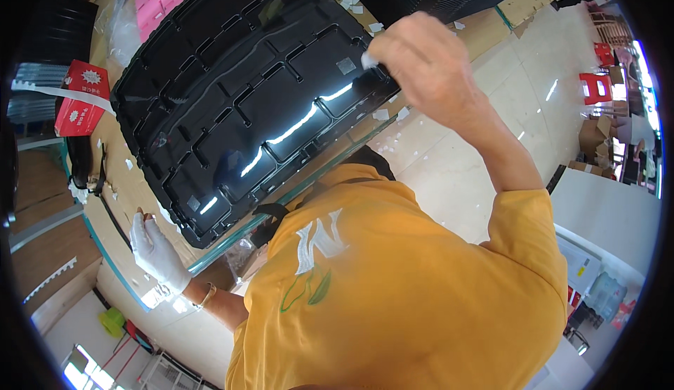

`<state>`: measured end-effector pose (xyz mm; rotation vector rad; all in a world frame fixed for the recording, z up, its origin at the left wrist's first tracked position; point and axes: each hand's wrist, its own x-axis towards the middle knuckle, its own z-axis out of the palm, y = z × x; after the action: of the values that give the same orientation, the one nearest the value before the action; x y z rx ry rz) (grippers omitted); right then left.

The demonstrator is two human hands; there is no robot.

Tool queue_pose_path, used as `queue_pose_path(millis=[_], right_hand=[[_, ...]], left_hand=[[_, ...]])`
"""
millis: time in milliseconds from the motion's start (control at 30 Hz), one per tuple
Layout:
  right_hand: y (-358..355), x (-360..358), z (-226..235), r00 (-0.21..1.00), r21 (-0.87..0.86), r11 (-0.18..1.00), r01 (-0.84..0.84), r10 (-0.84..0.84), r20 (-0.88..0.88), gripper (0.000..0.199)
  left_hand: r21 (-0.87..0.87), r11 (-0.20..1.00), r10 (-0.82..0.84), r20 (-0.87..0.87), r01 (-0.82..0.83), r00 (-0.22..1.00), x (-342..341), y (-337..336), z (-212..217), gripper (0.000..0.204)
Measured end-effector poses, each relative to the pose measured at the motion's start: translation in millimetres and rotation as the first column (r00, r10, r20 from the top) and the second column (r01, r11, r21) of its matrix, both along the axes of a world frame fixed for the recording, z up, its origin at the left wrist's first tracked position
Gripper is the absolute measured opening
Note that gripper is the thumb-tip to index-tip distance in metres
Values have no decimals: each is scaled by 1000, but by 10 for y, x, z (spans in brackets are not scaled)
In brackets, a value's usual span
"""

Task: The person assembles black plastic trays by inserting small white plastic clips into the tray's grid structure. They then place pink plastic inserts into the trays and stack the completed units. The process is repeated for multiple trays.

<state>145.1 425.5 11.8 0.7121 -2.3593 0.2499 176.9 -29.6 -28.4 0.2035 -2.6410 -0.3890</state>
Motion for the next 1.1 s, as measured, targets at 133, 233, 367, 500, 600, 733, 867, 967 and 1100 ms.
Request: queue_pose_path(millis=[133,233,367,500,600,733,867,967,1100], right_hand=[[100,-267,-11,966,32,967,252,-253,51,31],[33,-655,-39,904,-22,928,373,-357,236,39],[-84,-1458,78,938,-84,949,304,-283,201,19],[-383,-2630,141,903,-183,968,169,-77,423,10],[-426,-3489,-198,631,-589,774,231,341,697,13],[-186,-4107,-679,545,-268,888,374,23,838,32],[-532,-3997,-636,421,75,933,352,-229,878,41],[-536,-3959,-702,395,2,918,397,-173,902,41],[-514,-3965,-786,427,-180,837,516,-70,901,32]], left_hand=[[72,994,-78,-35,80,996,-155,81,152,18],[29,957,-284,-112,289,952,-552,182,373,18],[232,865,-423,-137,444,896,-1305,474,742,18],[456,747,-537,-17,484,843,-2456,245,498,27],[428,752,-612,168,502,773,-3334,222,211,27],[525,793,-567,453,309,688,-4028,415,-64,20],[465,869,-447,588,170,674,-4065,247,-338,38],[353,895,-433,541,272,721,-3962,463,-253,40],[305,923,-375,570,236,731,-4129,305,-452,33]])
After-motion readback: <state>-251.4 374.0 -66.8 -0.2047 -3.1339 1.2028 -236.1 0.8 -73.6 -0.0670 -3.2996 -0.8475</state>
